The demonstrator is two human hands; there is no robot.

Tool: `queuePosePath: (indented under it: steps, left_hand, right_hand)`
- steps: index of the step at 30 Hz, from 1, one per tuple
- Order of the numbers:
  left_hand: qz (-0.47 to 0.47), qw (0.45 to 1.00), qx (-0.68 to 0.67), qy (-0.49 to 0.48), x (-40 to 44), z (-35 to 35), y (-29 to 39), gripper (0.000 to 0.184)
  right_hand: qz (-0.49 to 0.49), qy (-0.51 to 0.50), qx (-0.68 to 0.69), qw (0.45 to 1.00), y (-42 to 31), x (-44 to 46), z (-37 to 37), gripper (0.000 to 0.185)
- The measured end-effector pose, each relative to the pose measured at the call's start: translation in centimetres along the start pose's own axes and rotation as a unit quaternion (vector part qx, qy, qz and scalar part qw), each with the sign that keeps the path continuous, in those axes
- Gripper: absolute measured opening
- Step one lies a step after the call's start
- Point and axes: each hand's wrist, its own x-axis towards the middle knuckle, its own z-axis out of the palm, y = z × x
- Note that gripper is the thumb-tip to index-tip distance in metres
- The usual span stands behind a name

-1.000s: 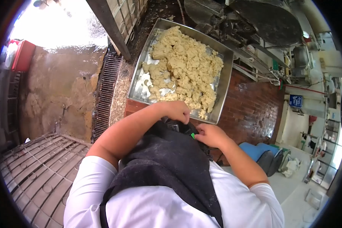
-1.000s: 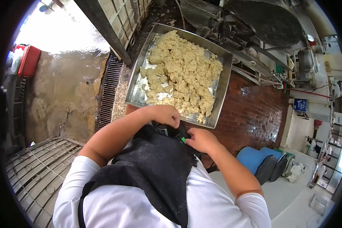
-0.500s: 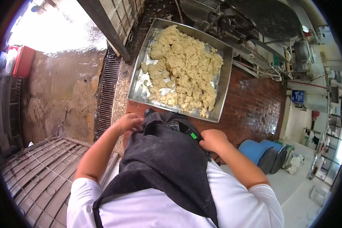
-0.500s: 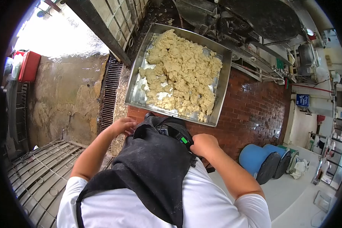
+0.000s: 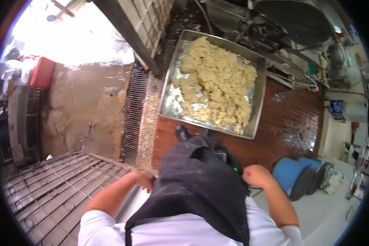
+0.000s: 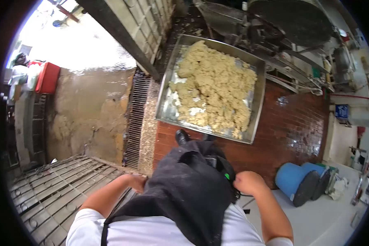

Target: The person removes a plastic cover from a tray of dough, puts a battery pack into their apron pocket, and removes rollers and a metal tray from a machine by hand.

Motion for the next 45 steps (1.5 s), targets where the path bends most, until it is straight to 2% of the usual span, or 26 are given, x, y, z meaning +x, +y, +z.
queuePosePath:
  steps: [2,4,6,7,10,12,14,17,20,23,26,27,30,31,33,35,38,41,44,45]
  left_hand:
    - [0.005,0.999,-0.046,-0.028,1.7,0.7,-1.3,0.035]
    - [0.007,0.996,-0.074,-0.056,2.4,2.2,-1.5,0.039]
    - [0.001,0.994,-0.079,-0.082,2.9,3.6,-1.0,0.045]
    - [-0.027,0.992,-0.049,-0.115,1.7,3.5,1.6,0.045]
    - [-0.033,0.992,-0.056,-0.113,2.2,5.3,4.8,0.045]
    - [-0.038,0.992,-0.073,-0.093,3.1,7.1,6.3,0.045]
    - [-0.046,0.993,-0.093,-0.062,4.2,8.6,8.0,0.045]
    - [-0.060,0.992,-0.108,-0.014,6.3,10.0,11.4,0.045]
    - [-0.065,0.991,-0.115,0.034,8.8,10.4,15.6,0.045]
    - [-0.050,0.989,-0.113,0.088,11.4,9.4,20.2,0.045]
    - [-0.017,0.985,-0.110,0.132,14.7,7.8,25.2,0.045]
    - [-0.007,0.984,-0.106,0.141,15.7,7.0,27.0,0.045]
    - [0.018,0.984,-0.090,0.151,18.1,4.3,31.8,0.045]
    - [0.024,0.984,-0.086,0.151,18.9,3.5,33.3,0.045]
    - [0.038,0.985,-0.080,0.148,20.5,2.0,36.1,0.045]
    - [0.051,0.986,-0.078,0.140,22.2,0.7,38.7,0.045]
    - [0.072,0.986,-0.083,0.127,24.8,-1.1,43.2,0.045]
    - [0.097,0.984,-0.093,0.114,27.5,-2.7,48.2,0.045]
    - [0.115,0.981,-0.111,0.108,29.4,-4.9,52.5,0.045]
    - [0.117,0.980,-0.117,0.107,29.8,-5.8,53.8,0.045]
  right_hand:
    - [0.047,-0.058,0.095,0.993,0.7,-0.7,-1.0,0.021]
    - [0.049,0.021,0.176,0.983,2.5,-0.5,-0.3,0.019]
    - [0.046,0.090,0.214,0.971,4.7,1.4,1.5,0.025]
    - [0.033,0.084,0.214,0.973,6.5,2.8,2.9,0.035]
    - [-0.030,-0.062,0.363,0.929,10.5,7.2,6.5,0.038]
    - [0.037,-0.128,0.442,0.887,12.7,9.1,8.7,0.050]
    - [0.023,-0.143,0.444,0.884,13.5,8.2,7.5,0.056]
    - [-0.016,-0.147,0.426,0.893,18.8,7.9,7.6,0.060]
    - [-0.065,-0.159,0.413,0.894,23.1,4.1,5.5,0.058]
    - [0.007,-0.182,0.380,0.907,29.7,5.5,8.0,0.054]
    - [0.015,-0.147,0.416,0.897,33.7,3.9,8.4,0.058]
    - [0.014,-0.174,0.423,0.889,35.2,4.4,8.9,0.054]
    - [0.034,-0.143,0.452,0.880,37.3,4.4,11.2,0.052]
    - [0.042,-0.149,0.506,0.849,37.0,3.8,11.4,0.051]
    - [0.033,-0.129,0.554,0.822,37.2,0.7,10.0,0.049]
    - [0.020,-0.139,0.599,0.789,39.4,1.8,11.8,0.048]
    - [-0.015,-0.168,0.637,0.752,41.1,0.3,8.8,0.051]
    - [0.004,-0.178,0.526,0.832,47.9,11.4,15.7,0.055]
    - [-0.003,-0.143,0.565,0.812,50.6,10.6,10.9,0.055]
    - [0.032,-0.157,0.539,0.827,50.6,8.8,7.9,0.055]
